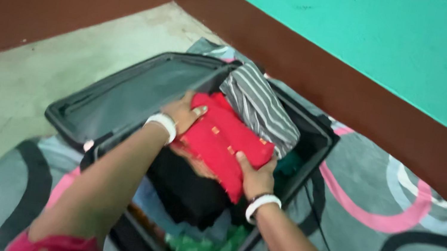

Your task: The person folds a red patterned cloth and a plain red cloth on a patterned floor mat, smoothing them out before rolling or folding them into compact bundles. The folded items are then placed into an open black suitcase. Finally, the person picks up a red and yellow patterned cloth and begins to unfold it.

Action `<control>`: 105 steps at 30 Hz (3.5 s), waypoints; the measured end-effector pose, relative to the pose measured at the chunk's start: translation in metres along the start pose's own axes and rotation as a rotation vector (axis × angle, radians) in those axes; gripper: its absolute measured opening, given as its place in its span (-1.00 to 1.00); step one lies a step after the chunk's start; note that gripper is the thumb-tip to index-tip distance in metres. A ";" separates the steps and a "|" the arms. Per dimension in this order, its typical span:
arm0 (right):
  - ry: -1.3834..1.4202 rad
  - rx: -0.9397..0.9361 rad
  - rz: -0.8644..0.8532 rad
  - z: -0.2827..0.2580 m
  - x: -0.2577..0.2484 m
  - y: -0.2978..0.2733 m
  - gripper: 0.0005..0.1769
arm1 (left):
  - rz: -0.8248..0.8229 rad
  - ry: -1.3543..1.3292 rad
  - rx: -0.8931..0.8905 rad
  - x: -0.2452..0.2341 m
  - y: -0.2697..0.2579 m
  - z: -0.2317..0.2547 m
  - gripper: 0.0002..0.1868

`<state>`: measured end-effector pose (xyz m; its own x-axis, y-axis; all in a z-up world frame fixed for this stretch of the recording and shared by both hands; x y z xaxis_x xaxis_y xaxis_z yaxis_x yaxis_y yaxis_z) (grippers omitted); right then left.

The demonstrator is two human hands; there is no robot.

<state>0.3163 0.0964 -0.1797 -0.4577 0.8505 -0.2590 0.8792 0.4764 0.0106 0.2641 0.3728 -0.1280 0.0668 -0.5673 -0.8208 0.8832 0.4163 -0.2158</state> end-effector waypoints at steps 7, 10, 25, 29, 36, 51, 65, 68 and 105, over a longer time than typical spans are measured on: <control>-1.278 -0.633 -0.048 -0.069 0.031 -0.043 -0.30 | 0.257 -0.022 0.436 -0.007 -0.021 -0.005 -0.29; -1.072 -0.581 -0.461 -0.071 0.021 -0.050 -0.38 | 0.208 0.021 0.437 -0.005 -0.030 -0.008 -0.41; -1.175 -0.116 -0.855 -0.077 0.026 -0.017 -0.11 | 0.085 0.355 0.321 0.012 0.029 -0.013 -0.49; -1.122 -0.097 -0.827 -0.081 0.016 -0.039 -0.10 | 0.126 0.567 0.220 0.004 0.005 0.012 -0.55; -0.961 -0.300 -0.765 -0.076 -0.035 -0.100 -0.12 | 0.109 0.454 -0.034 -0.007 -0.008 0.043 -0.57; -1.072 0.035 -0.077 0.153 -0.435 -0.305 -0.55 | 0.220 0.211 0.149 0.151 -0.115 0.220 -0.21; 0.063 0.498 1.566 0.347 -0.719 -0.520 -0.24 | -0.274 0.440 0.660 0.408 -0.299 0.355 -0.42; -0.253 0.001 1.195 0.301 -0.699 -0.431 -0.60 | -0.304 0.038 0.540 0.422 -0.277 0.338 -0.46; -0.902 0.327 -0.374 0.159 -0.386 -0.404 -0.63 | -0.220 -0.802 -0.067 0.480 -0.155 0.293 -0.42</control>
<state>0.1584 -0.4599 -0.2375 -0.5587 0.1122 -0.8218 0.7556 0.4774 -0.4485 0.2950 -0.1727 -0.3338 0.2286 -0.9640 -0.1359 0.8868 0.2638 -0.3795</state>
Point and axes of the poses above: each hand's wrist, its own y-axis towards the middle knuckle, its own x-axis out of the palm, z = x × y, the point moved 4 cm from there along y, towards the middle knuckle, and after that the axes turned 13 degrees about -z, right-handed, at the moved point
